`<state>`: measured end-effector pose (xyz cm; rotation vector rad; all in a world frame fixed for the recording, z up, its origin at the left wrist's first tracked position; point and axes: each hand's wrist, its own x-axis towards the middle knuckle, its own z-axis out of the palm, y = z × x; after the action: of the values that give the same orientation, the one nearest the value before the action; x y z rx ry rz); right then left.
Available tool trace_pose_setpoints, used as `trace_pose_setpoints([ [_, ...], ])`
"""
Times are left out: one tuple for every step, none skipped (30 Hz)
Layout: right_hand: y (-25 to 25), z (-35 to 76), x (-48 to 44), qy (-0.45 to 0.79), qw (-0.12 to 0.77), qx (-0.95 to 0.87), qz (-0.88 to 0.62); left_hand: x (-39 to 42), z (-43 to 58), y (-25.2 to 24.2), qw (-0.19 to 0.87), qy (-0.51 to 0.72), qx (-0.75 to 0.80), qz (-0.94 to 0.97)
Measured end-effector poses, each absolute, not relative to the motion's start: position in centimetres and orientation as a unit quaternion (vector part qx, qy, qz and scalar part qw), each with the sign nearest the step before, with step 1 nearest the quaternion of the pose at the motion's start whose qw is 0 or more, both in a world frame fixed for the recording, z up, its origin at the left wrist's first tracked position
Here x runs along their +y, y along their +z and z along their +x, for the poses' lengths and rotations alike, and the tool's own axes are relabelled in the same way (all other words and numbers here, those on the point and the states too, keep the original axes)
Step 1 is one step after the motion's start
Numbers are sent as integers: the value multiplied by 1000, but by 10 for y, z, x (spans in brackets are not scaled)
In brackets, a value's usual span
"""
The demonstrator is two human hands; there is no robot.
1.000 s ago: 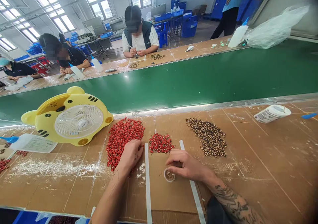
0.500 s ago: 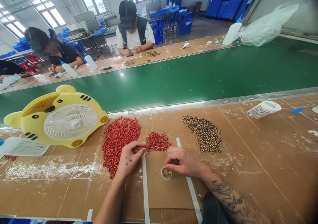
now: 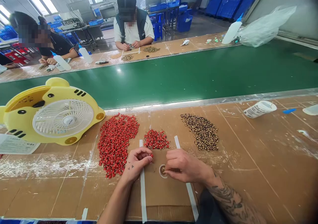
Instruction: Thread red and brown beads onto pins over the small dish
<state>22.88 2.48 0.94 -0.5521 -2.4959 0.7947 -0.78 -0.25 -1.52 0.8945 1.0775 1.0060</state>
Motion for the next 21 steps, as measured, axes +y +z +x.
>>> trace_pose_setpoints([
  [8,228,25,278,239,-906,-212,-3,-8,-16,653,447,471,391],
  [7,228,24,268,248,-904,-224,-3,-9,-18,655,450,468,387],
  [6,227,24,266,253,-902,-230,-3,-9,-18,656,452,465,385],
  [6,227,24,272,254,-900,-226,-3,-9,-19,657,452,463,386],
  [5,227,24,285,253,-899,-214,-3,-9,-19,658,450,462,389],
  [5,226,24,302,250,-898,-202,-3,-9,-19,658,448,461,393],
  [5,226,25,315,250,-895,-195,-4,-9,-19,657,446,460,397],
  [5,226,25,320,252,-892,-197,-4,-9,-19,656,444,460,401],
  [5,226,25,318,255,-890,-206,-4,-9,-18,656,443,460,403],
  [5,226,26,310,259,-889,-217,-4,-9,-18,656,442,460,405],
  [6,226,26,305,261,-888,-223,-5,-10,-18,656,441,459,406],
  [6,226,26,306,262,-889,-221,-5,-10,-17,655,440,459,408],
  [6,225,26,312,260,-889,-212,-5,-10,-17,654,439,459,411],
  [7,225,26,321,258,-888,-204,-5,-10,-17,652,439,458,414],
  [7,225,25,324,258,-888,-202,-5,-10,-17,649,440,459,418],
  [7,224,25,322,258,-887,-206,-6,-9,-16,645,442,460,421],
  [8,224,25,315,258,-888,-214,-6,-9,-15,640,443,462,425],
  [8,224,24,309,259,-888,-221,-6,-8,-14,634,444,466,428],
  [9,223,24,308,259,-888,-222,-6,-6,-12,629,443,472,432],
  [9,223,24,315,261,-886,-218,-6,-5,-11,624,441,477,435],
  [10,224,24,327,263,-882,-213,-6,-4,-9,620,438,482,438],
])
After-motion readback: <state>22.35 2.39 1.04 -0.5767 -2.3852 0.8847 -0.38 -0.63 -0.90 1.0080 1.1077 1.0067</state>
